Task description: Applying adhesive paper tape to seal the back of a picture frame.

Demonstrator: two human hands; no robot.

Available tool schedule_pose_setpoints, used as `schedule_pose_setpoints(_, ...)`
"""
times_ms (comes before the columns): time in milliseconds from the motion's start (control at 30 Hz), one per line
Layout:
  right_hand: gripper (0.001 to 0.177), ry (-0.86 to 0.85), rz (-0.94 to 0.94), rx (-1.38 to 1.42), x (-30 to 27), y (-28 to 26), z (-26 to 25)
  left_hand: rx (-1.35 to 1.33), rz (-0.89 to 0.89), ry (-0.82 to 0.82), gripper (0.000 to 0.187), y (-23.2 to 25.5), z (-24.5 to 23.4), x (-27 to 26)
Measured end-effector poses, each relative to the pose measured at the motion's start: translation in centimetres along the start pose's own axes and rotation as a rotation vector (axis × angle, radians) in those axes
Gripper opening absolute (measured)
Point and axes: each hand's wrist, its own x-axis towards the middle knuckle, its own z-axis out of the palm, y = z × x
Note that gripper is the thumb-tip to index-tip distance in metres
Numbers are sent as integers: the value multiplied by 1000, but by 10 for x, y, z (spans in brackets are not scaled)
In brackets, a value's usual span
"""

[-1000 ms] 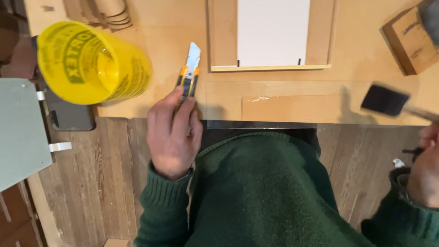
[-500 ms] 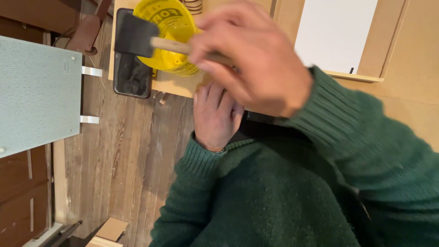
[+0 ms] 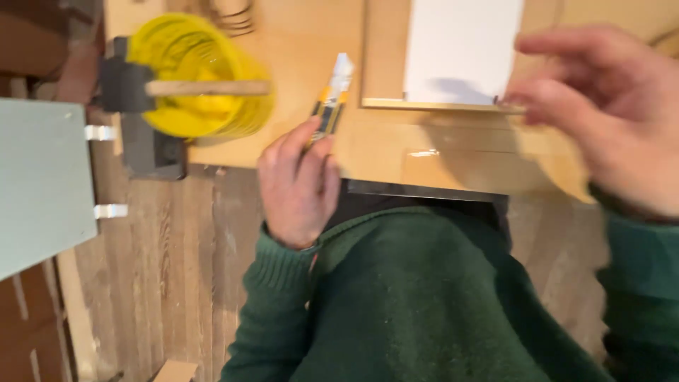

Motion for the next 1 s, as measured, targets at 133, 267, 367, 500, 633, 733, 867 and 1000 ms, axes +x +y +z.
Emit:
schedule_pose_setpoints(133,48,37,464,259,-96,113,-64,97,14,13,28,3,7,2)
schedule_pose_setpoints(267,59,85,769,367,-145,121,-78,245,6,42,28,20,12,8)
schedule_pose_setpoints(367,62,-81,562,1133,-158,122,-76,166,4,64,32,30,10,10)
schedule_pose_setpoints(500,72,-93,687,1184,-151,113,-68,108,6,46,36,37,10,11)
schedule_pose_setpoints(633,74,-66,696,1285,-150,115,-57,63,13,32,35,44,11,15)
schedule_pose_setpoints(733,69,-117,588,1400,-144,111,-53,-11,-16,-7,36,50,11,21)
schedule_pose_setpoints(867,60,-144,556,1492,-139,101,-39,13,-26,-35,35,57,9,33)
schedule_pose_setpoints(1000,29,59,493,468,-137,91,-33,-9,4,-51,33,60,13,37)
